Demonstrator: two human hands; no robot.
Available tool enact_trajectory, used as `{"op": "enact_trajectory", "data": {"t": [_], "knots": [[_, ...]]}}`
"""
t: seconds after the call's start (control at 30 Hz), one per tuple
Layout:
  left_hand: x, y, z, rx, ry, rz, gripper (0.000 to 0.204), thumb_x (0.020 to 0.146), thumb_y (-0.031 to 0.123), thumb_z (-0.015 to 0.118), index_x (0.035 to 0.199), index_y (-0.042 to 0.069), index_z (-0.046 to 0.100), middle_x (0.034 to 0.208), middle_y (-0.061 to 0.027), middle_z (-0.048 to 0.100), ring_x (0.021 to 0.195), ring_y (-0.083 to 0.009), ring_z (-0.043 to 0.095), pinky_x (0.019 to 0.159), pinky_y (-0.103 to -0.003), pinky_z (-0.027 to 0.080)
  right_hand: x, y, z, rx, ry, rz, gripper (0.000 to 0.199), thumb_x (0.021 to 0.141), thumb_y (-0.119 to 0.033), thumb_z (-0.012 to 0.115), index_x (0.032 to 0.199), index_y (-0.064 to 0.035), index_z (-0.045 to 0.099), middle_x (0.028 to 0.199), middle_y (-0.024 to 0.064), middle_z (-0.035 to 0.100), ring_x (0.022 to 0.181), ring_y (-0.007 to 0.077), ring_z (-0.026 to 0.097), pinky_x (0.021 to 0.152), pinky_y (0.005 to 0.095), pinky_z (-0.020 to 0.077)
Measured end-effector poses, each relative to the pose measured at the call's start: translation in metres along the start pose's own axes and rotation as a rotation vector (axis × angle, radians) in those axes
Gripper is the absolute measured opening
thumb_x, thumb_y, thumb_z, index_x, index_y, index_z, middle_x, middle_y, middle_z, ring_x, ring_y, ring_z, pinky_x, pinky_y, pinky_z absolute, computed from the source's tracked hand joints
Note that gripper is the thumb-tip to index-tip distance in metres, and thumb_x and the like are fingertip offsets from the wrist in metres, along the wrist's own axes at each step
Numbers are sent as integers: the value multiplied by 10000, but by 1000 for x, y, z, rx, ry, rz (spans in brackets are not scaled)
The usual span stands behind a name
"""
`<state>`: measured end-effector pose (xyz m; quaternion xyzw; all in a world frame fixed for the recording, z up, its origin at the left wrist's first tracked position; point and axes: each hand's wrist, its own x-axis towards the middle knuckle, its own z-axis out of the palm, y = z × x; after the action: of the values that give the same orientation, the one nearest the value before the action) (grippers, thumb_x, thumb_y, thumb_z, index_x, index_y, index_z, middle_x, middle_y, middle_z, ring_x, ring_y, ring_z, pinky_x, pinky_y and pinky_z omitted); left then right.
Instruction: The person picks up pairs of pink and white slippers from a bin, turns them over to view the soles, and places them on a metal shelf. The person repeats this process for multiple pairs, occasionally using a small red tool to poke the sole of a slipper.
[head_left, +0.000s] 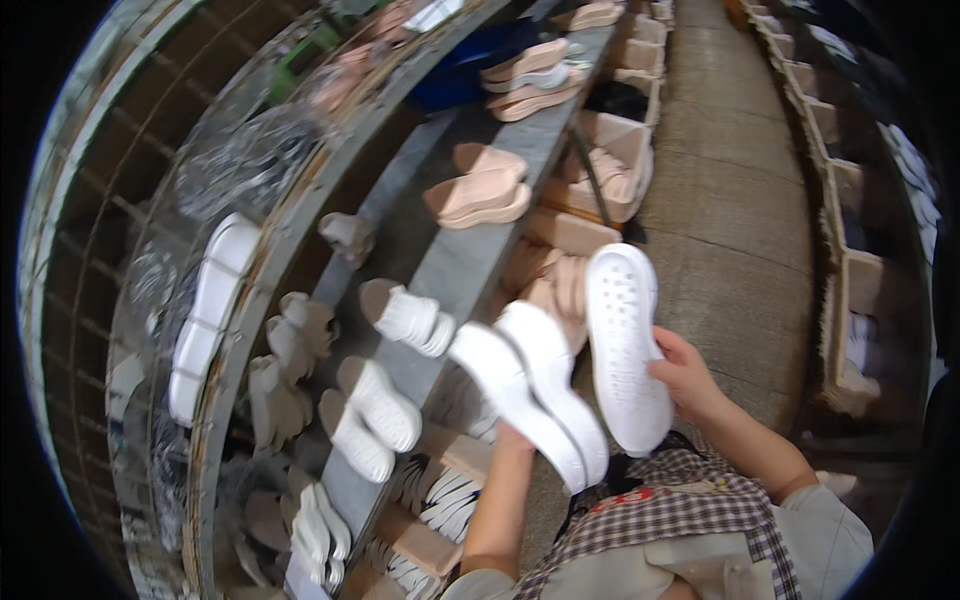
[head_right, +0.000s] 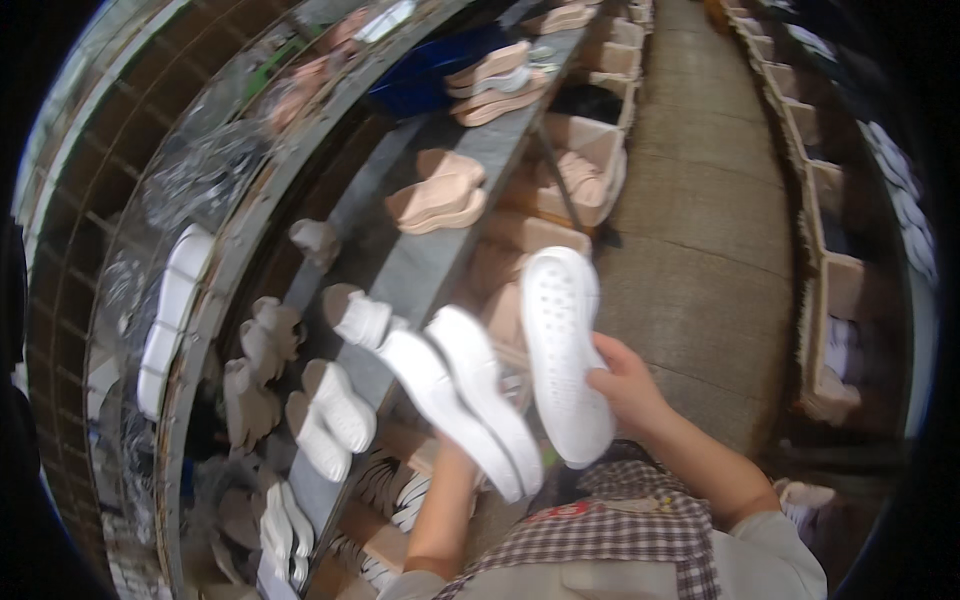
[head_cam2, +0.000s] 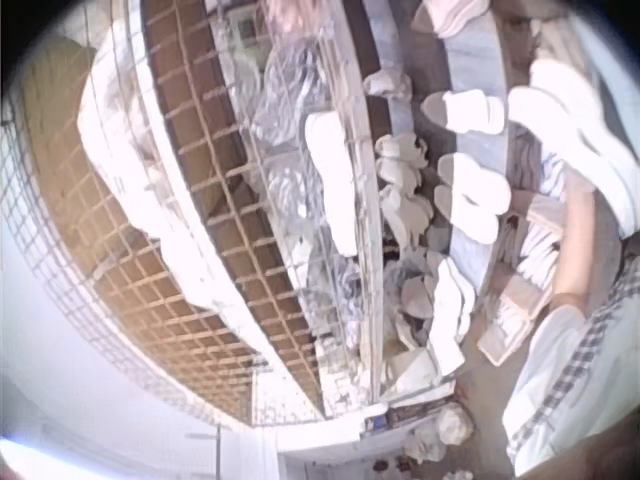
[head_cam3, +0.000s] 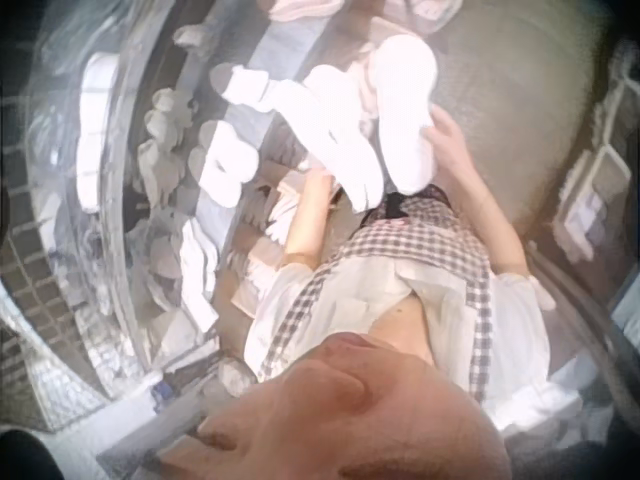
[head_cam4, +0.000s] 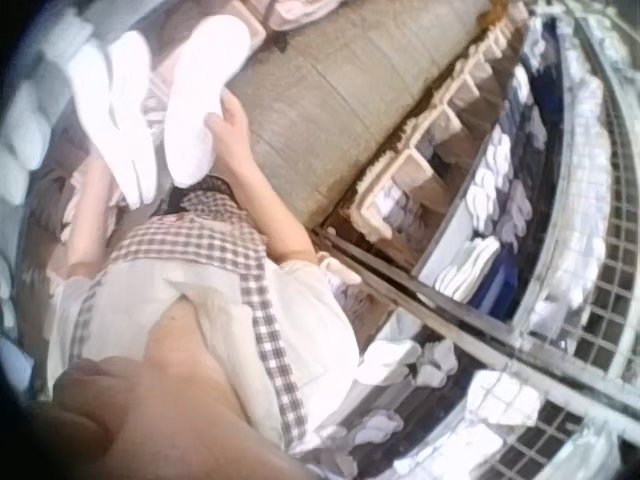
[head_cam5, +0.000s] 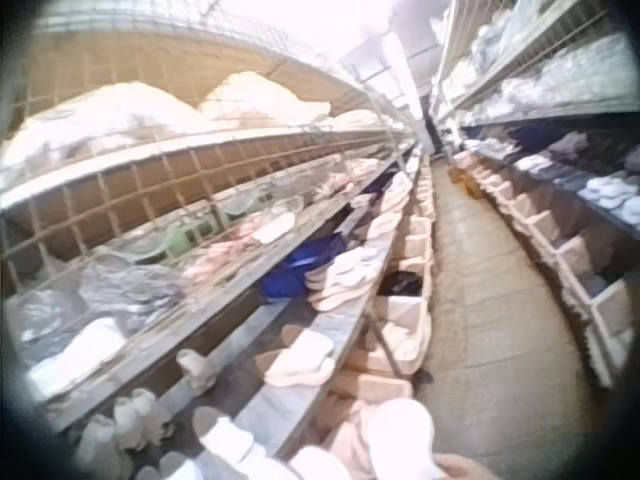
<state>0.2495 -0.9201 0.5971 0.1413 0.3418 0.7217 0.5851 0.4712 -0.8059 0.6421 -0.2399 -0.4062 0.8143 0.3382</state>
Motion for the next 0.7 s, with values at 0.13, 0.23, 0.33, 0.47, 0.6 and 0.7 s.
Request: {"op": "enact_trajectory", "data": {"t": [0.13, 0.23, 0.33, 0.47, 0.6, 0.7], "knots": [[-13, 14, -2, -475, -47, -177, 506, 942, 445, 285, 1278, 102, 443, 1192, -117, 530, 1057, -310, 508, 946, -477, 411, 10, -2, -10, -84, -53, -91, 599, 737, 30, 500, 1329, 17, 415, 1196, 86, 548, 1080, 164, 533, 944, 308, 412], [-14, 16, -8, -245, -129, -211, 517, 874, 378, 407, 1289, 70, 433, 1207, -119, 531, 1079, -298, 508, 955, -450, 406, 14, -2, -11, -132, -45, -81, 601, 742, 26, 506, 1335, 15, 409, 1209, 83, 542, 1087, 159, 528, 949, 305, 406], [-14, 10, -22, 23, -230, -250, 573, 807, 311, 530, 1300, 38, 422, 1222, -121, 531, 1101, -286, 508, 963, -422, 401, 19, -1, -10, -110, -60, -69, 617, 733, 29, 506, 1341, 12, 399, 1242, 89, 530, 1108, 164, 524, 968, 310, 399], [-25, 0, -44, 277, -322, -319, 699, 718, 222, 694, 1314, -4, 409, 1243, -123, 531, 1130, -270, 508, 975, -386, 395, 27, 11, -5, -50, -126, -49, 612, 733, 28, 506, 1335, 8, 402, 1242, 90, 534, 1124, 172, 517, 975, 315, 399], [-28, -3, -50, 415, -348, -432, 850, 605, 141, 800, 1325, -40, 386, 1242, -126, 534, 1142, -248, 508, 979, -351, 381, 35, 28, -4, 70, -180, 29, 581, 750, 29, 515, 1321, 12, 412, 1240, 95, 530, 1124, 169, 513, 975, 310, 397], [-26, 2, -42, 487, -360, -462, 883, 579, 142, 809, 1322, -52, 374, 1228, -118, 540, 1131, -226, 512, 973, -334, 377, 39, 32, -7, 141, -188, 45, 558, 763, 39, 506, 1313, 18, 417, 1215, 93, 548, 1112, 174, 523, 978, 307, 396]]}}
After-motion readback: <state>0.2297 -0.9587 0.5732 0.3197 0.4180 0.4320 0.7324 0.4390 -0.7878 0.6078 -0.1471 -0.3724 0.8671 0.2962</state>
